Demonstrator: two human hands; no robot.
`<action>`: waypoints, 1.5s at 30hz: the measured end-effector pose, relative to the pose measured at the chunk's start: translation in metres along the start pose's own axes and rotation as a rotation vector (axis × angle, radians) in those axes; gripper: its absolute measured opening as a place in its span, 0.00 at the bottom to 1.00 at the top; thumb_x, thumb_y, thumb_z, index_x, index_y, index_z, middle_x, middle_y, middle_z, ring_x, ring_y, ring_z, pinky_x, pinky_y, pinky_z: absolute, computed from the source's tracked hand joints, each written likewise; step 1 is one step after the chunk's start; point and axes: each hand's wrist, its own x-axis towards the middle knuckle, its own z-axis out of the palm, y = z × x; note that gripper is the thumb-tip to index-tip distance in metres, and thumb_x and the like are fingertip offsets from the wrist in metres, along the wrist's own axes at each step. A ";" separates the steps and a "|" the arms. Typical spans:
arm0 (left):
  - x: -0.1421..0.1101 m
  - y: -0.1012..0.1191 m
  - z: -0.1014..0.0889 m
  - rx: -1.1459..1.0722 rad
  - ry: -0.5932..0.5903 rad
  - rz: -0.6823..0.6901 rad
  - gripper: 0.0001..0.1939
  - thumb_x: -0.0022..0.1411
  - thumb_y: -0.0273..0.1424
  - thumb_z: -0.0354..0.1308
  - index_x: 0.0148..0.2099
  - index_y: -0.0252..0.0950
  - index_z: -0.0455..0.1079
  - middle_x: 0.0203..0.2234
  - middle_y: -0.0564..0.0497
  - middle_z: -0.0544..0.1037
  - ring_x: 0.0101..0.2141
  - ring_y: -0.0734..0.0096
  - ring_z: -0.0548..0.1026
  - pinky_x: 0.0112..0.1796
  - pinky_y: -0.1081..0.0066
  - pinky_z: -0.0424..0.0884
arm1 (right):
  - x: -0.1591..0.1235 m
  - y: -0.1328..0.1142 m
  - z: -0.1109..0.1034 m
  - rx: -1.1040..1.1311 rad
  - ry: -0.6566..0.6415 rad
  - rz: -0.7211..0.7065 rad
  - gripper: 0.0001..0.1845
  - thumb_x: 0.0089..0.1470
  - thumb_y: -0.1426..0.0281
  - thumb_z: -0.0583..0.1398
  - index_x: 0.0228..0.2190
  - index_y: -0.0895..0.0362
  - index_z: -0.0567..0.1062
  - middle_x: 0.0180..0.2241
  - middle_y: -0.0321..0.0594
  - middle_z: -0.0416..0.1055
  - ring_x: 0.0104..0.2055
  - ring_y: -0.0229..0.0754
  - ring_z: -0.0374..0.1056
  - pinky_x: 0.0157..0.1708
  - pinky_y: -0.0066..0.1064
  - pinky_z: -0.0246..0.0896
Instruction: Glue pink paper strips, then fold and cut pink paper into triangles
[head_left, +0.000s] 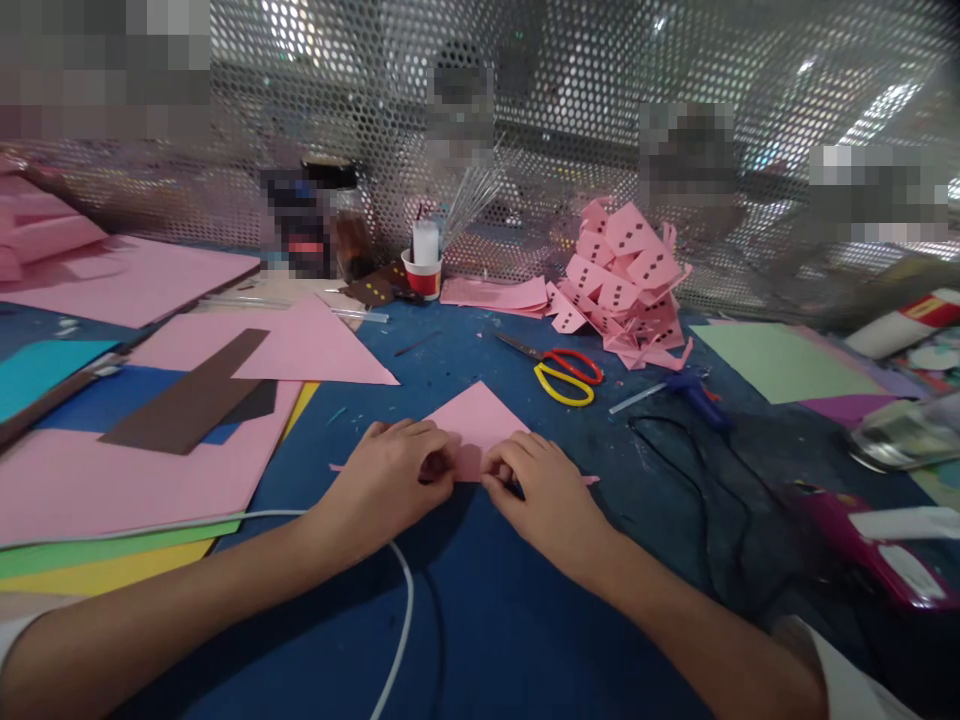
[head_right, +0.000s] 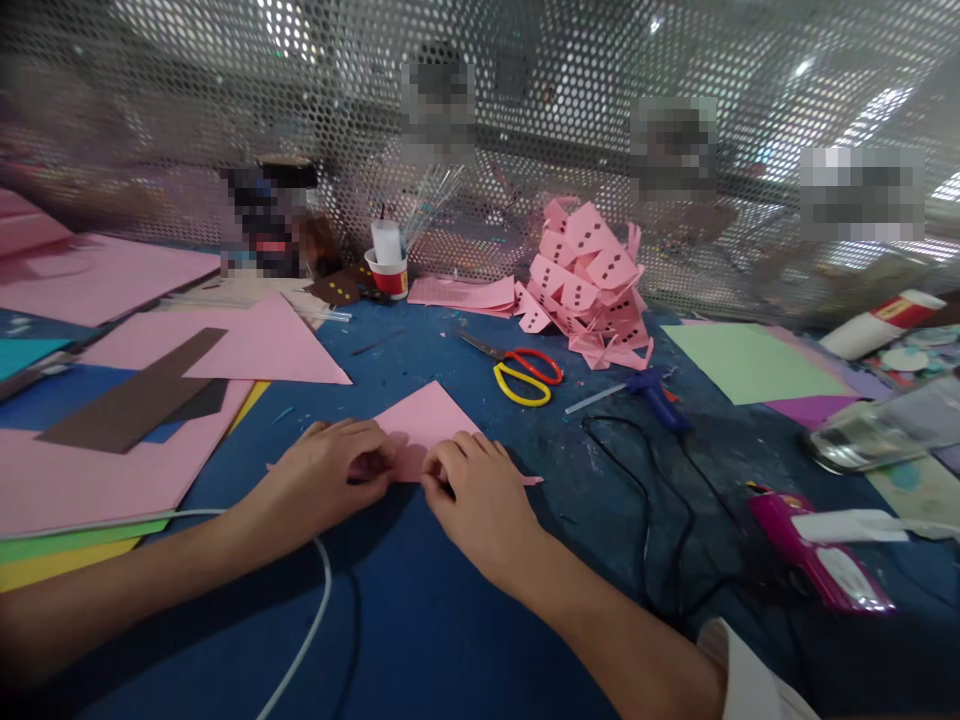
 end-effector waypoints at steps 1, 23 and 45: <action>0.000 0.000 -0.001 -0.005 -0.006 -0.005 0.04 0.56 0.26 0.56 0.33 0.40 0.70 0.28 0.55 0.76 0.32 0.66 0.72 0.37 0.65 0.57 | 0.000 0.000 0.000 0.005 -0.001 -0.002 0.04 0.60 0.75 0.61 0.34 0.54 0.74 0.35 0.36 0.73 0.40 0.42 0.67 0.41 0.34 0.57; -0.007 -0.012 -0.008 -0.035 -0.014 -0.026 0.03 0.57 0.27 0.57 0.33 0.40 0.70 0.29 0.58 0.77 0.31 0.70 0.74 0.37 0.67 0.58 | 0.000 0.000 -0.001 0.018 -0.004 -0.005 0.05 0.60 0.76 0.61 0.33 0.54 0.73 0.34 0.35 0.73 0.39 0.42 0.67 0.40 0.35 0.56; -0.014 -0.019 -0.015 -0.023 -0.012 -0.060 0.03 0.57 0.28 0.57 0.32 0.40 0.70 0.28 0.57 0.77 0.30 0.70 0.74 0.37 0.67 0.60 | 0.001 -0.003 -0.003 0.017 -0.024 0.019 0.05 0.59 0.77 0.61 0.33 0.54 0.74 0.35 0.36 0.73 0.39 0.42 0.67 0.41 0.35 0.57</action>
